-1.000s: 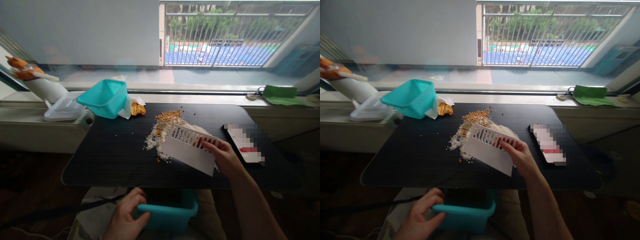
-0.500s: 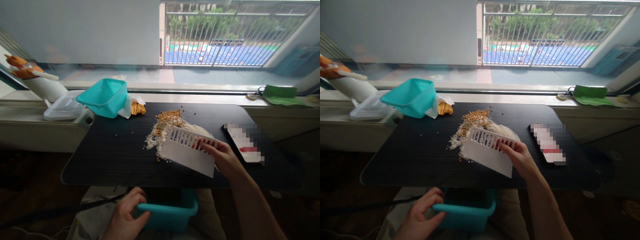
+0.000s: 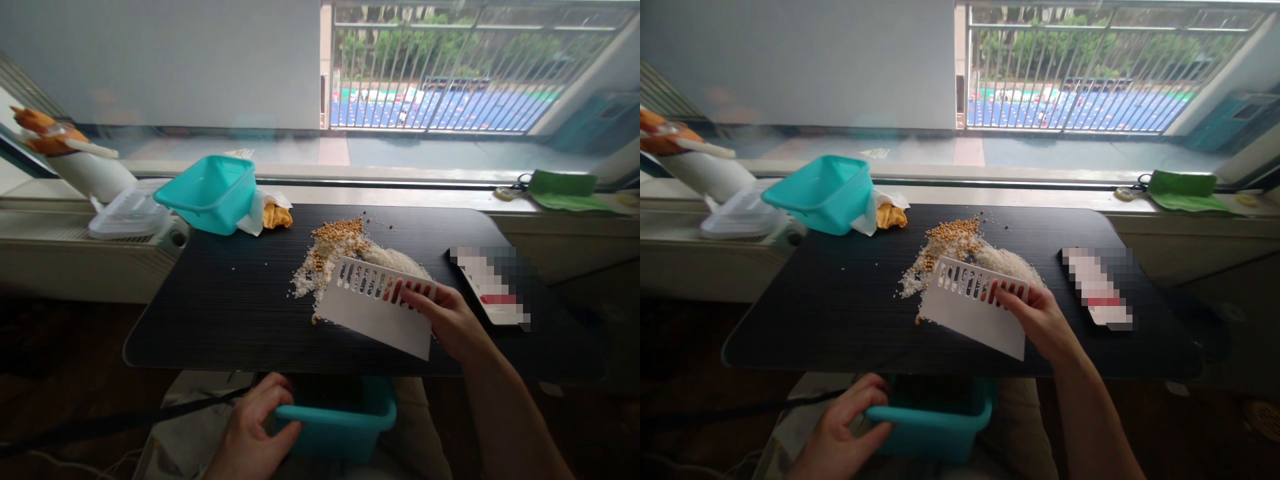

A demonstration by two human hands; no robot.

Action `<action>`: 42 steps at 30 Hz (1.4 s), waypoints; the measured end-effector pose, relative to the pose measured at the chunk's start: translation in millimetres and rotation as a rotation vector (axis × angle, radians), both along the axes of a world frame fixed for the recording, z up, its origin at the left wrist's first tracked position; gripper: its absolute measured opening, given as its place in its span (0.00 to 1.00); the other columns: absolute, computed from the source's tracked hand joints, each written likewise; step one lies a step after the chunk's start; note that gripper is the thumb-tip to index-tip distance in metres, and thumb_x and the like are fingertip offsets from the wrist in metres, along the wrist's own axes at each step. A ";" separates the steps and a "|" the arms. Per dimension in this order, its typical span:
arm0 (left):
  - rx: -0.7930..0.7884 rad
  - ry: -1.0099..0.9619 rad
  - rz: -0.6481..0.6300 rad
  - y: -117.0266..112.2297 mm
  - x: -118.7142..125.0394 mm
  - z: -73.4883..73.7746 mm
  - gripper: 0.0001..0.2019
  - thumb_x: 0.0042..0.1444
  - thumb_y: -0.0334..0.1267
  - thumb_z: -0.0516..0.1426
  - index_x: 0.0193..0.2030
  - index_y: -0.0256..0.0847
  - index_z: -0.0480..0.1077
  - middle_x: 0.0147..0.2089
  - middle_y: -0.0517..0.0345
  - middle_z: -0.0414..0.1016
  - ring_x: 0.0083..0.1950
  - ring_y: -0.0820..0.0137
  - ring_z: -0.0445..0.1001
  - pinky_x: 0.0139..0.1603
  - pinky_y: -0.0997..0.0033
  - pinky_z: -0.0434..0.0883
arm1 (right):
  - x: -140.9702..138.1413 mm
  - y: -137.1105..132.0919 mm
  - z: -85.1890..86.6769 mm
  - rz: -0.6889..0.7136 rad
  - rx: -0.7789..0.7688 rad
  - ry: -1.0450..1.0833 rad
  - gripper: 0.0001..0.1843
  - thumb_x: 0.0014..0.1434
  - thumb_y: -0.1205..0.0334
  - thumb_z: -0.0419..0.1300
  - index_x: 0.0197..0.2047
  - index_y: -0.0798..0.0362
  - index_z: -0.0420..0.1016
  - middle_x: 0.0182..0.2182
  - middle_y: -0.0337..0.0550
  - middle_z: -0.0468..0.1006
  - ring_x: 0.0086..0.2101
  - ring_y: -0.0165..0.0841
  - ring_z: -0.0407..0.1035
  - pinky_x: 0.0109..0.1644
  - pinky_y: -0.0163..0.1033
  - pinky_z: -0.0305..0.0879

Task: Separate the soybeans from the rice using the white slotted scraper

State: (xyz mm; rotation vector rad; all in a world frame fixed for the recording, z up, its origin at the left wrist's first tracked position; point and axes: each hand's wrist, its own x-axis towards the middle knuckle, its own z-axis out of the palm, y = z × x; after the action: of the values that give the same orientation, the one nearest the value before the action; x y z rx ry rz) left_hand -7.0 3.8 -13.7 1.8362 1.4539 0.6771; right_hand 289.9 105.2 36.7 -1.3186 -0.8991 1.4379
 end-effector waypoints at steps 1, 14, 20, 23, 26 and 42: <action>0.000 0.000 -0.002 -0.2 -0.1 -0.2 0.06 0.47 0.27 0.57 0.23 0.40 0.70 0.31 0.59 0.75 0.32 0.69 0.78 0.33 0.77 0.71 | 0.0 0.5 -0.7 -0.004 0.006 -0.002 0.12 0.49 0.53 0.72 0.35 0.51 0.86 0.31 0.41 0.87 0.28 0.33 0.80 0.33 0.32 0.73; -0.012 0.004 0.009 -0.5 0.1 0.8 0.07 0.49 0.28 0.57 0.23 0.40 0.70 0.31 0.58 0.76 0.33 0.68 0.79 0.33 0.77 0.71 | 5.2 -7.2 9.6 0.052 0.017 -0.092 0.15 0.47 0.50 0.72 0.33 0.52 0.86 0.30 0.44 0.86 0.29 0.36 0.80 0.32 0.33 0.74; -0.029 -0.009 0.026 -1.8 0.0 2.2 0.06 0.48 0.28 0.58 0.23 0.40 0.71 0.31 0.59 0.76 0.33 0.68 0.79 0.33 0.78 0.72 | -12.4 -6.6 1.8 0.175 0.073 -0.144 0.18 0.52 0.47 0.69 0.38 0.53 0.86 0.34 0.45 0.87 0.32 0.38 0.80 0.34 0.36 0.75; -0.017 -0.013 0.046 -1.5 -5.8 2.7 0.06 0.47 0.28 0.59 0.23 0.41 0.72 0.31 0.59 0.76 0.33 0.69 0.80 0.33 0.79 0.73 | -27.5 -8.1 -2.2 0.261 0.101 -0.143 0.18 0.54 0.48 0.67 0.41 0.53 0.85 0.35 0.44 0.86 0.33 0.37 0.79 0.36 0.36 0.74; 0.030 -0.007 0.102 -2.0 -18.1 3.5 0.04 0.46 0.30 0.62 0.23 0.41 0.73 0.32 0.59 0.78 0.33 0.68 0.80 0.33 0.80 0.74 | -44.5 -10.2 -0.3 0.338 0.163 -0.196 0.19 0.57 0.48 0.64 0.42 0.54 0.84 0.34 0.43 0.85 0.33 0.35 0.77 0.35 0.35 0.72; 0.096 -0.038 0.149 -4.9 -31.8 -2.5 0.05 0.49 0.30 0.59 0.24 0.41 0.70 0.31 0.59 0.73 0.33 0.68 0.76 0.33 0.77 0.73 | -38.3 -59.9 12.2 0.403 0.532 -0.479 0.10 0.65 0.67 0.57 0.45 0.50 0.79 0.39 0.42 0.82 0.38 0.32 0.76 0.41 0.31 0.70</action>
State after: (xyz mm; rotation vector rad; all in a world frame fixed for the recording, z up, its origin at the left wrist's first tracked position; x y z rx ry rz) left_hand -38.9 -1.1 -16.2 1.7888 1.5684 0.8642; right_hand 251.6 45.4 48.9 -1.1164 -1.8071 1.0551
